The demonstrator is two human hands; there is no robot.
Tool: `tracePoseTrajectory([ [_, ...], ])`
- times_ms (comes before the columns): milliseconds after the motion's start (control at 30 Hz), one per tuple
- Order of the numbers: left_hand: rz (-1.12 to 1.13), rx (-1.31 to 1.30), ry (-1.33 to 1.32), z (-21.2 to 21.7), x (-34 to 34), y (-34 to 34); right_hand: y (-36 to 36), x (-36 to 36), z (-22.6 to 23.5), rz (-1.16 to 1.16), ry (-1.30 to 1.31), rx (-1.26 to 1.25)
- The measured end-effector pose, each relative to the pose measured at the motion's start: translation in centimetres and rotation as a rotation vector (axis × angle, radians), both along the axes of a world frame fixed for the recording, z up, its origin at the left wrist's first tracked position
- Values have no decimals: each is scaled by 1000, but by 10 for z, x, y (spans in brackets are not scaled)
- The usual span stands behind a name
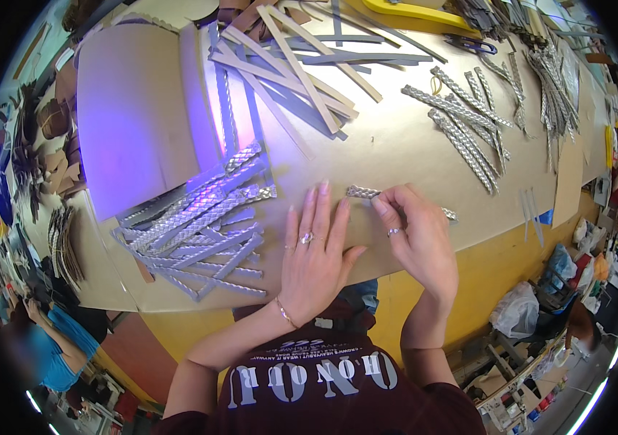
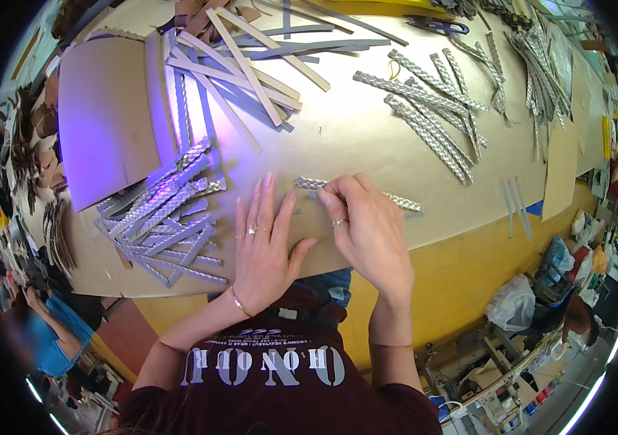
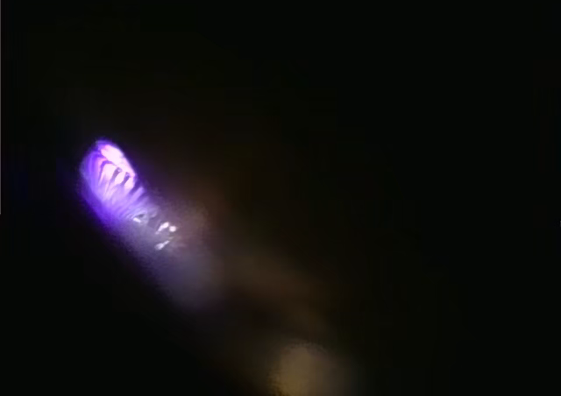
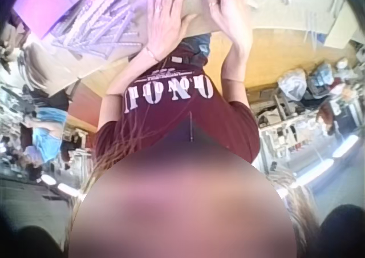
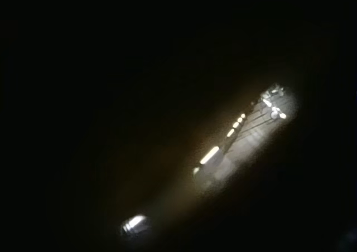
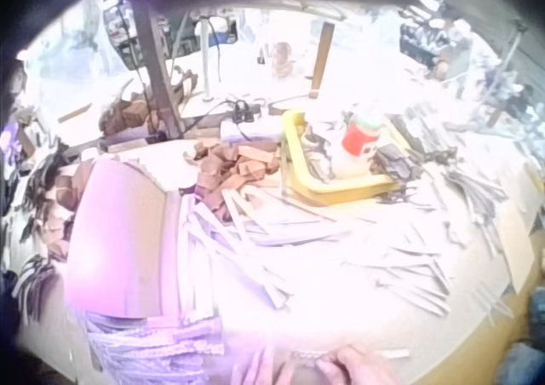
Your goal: The person repeatedly wraps a thin strip around short braided cords on a worktable, then places the finished pieces into a pile. The hands handle each cord one at a time, aligning and wrapping the strip before stacking the completed items.
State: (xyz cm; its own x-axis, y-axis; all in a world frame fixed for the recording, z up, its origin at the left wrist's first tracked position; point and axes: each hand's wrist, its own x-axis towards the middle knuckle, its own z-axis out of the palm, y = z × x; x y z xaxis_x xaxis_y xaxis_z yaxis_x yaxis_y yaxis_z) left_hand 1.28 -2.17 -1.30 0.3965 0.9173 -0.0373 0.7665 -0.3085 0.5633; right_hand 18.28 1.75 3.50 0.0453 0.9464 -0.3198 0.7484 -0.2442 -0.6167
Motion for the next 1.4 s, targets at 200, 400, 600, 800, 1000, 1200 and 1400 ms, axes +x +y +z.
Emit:
tracePoseTrajectory([
  [200, -30, 26, 47, -2, 3, 8, 14, -10, -1, 37, -63, 27],
  [400, -23, 19, 70, -2, 4, 7, 18, -16, -3, 11, -120, -41],
  [600, -22, -4, 54, 1, 3, 9, 21, -18, -2, 36, -146, -30],
  [800, -7, 10, 11, 2, 1, 11, 21, -20, -3, 43, -176, -19],
  [1000, -8, 32, 106, 3, 5, 13, 19, -22, -5, 63, -247, 34],
  [1200, -30, 117, 238, 1, 9, 13, 18, -17, -5, 67, -231, 57],
  [1400, -51, 176, 371, -1, 15, 9, 19, 14, 2, 19, -54, -155],
])
